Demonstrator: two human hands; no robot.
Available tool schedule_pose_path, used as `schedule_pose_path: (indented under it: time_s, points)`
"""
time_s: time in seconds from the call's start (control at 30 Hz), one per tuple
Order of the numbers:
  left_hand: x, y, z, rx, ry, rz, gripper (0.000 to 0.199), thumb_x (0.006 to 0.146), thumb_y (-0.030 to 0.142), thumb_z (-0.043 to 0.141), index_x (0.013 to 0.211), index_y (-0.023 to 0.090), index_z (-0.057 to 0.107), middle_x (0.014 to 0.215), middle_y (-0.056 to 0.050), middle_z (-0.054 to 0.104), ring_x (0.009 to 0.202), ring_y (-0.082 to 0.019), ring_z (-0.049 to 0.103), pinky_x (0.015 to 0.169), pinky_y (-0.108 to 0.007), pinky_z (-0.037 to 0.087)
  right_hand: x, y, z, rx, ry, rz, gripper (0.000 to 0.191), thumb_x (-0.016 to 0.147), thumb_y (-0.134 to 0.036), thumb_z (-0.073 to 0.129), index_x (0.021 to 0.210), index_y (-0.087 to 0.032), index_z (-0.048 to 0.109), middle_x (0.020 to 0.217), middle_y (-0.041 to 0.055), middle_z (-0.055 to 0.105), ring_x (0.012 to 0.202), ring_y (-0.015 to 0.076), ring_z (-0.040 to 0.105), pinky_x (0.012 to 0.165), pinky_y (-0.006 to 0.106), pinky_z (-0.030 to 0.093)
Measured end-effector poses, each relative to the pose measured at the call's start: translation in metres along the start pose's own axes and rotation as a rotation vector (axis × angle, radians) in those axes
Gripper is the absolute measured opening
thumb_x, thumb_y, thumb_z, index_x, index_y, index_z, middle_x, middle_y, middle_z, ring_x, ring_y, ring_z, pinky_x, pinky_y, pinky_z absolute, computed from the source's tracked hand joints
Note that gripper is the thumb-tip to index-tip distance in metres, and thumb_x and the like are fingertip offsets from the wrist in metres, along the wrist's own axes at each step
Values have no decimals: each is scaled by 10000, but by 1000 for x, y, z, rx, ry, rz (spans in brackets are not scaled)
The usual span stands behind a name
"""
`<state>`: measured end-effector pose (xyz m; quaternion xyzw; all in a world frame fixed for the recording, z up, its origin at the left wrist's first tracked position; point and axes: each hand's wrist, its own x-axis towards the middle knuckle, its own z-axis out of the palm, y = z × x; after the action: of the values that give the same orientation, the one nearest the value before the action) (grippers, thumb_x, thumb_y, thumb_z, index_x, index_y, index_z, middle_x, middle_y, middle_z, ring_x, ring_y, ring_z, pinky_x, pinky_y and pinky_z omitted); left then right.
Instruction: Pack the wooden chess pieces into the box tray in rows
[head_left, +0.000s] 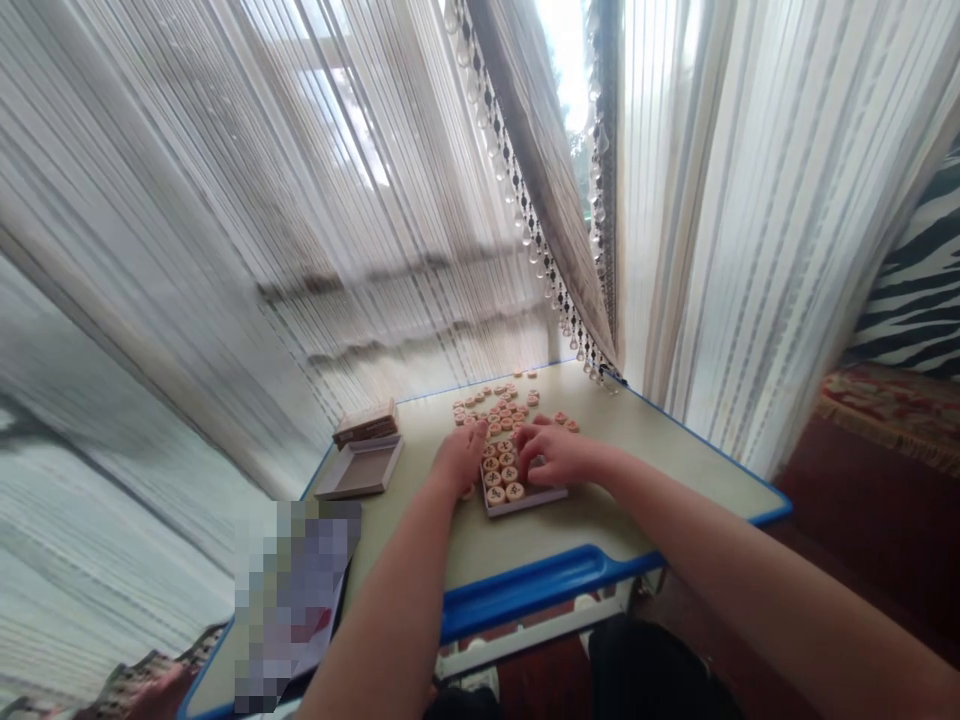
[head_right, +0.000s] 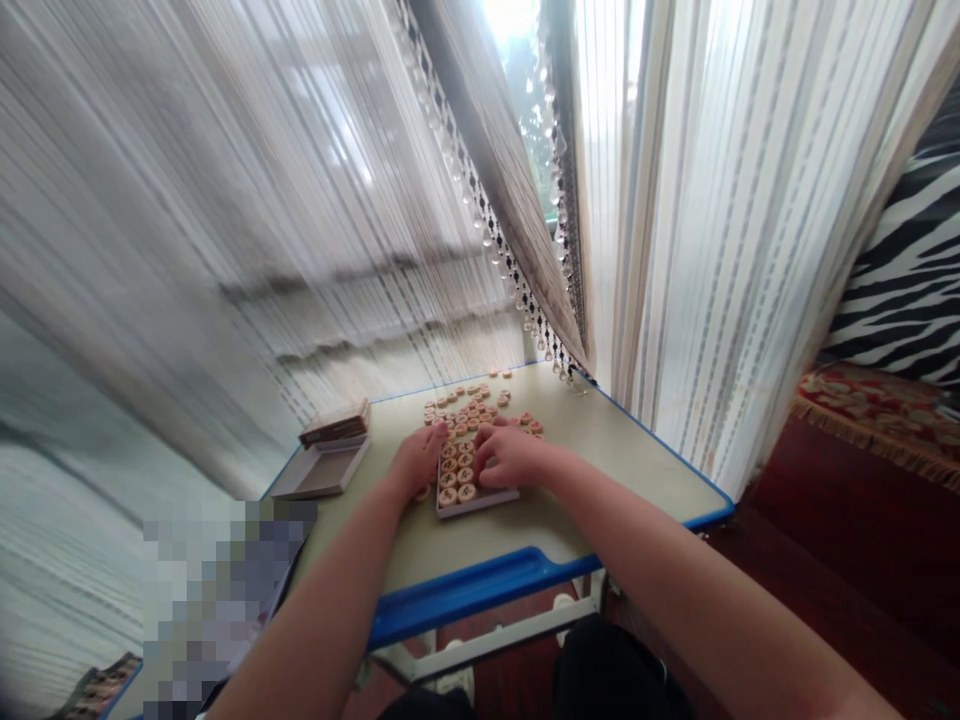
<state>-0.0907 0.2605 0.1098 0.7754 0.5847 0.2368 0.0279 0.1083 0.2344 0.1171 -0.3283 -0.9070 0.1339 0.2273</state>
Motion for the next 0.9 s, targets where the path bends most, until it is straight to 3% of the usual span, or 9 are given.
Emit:
schedule_pose_path:
  time_s: [0.2, 0.47, 0.9]
  points:
    - [0, 1, -1, 17, -2, 22, 536, 894, 447, 166, 791, 158, 605, 853, -84, 629, 823, -172, 552, 726, -267, 382, 0, 0, 1, 7, -14, -15, 155, 646, -221, 567, 699, -241, 712, 913, 12, 584, 919, 207, 442, 900, 340, 327]
    - [-1, 1, -1, 5, 5, 48, 515, 890, 450, 198, 721, 162, 590, 784, -73, 613, 760, -161, 536, 685, -263, 376, 1, 3, -1, -94, 68, 41, 176, 656, -223, 547, 701, -251, 715, 886, 29, 582, 886, 212, 426, 837, 333, 355]
    - [-1, 2, 0, 25, 9, 67, 515, 887, 450, 196, 689, 168, 579, 775, -66, 610, 746, -160, 525, 669, -264, 360, 2, 2, 0, -162, 0, 59, 250, 675, -242, 539, 855, -273, 711, 887, 26, 576, 871, 203, 427, 858, 322, 343]
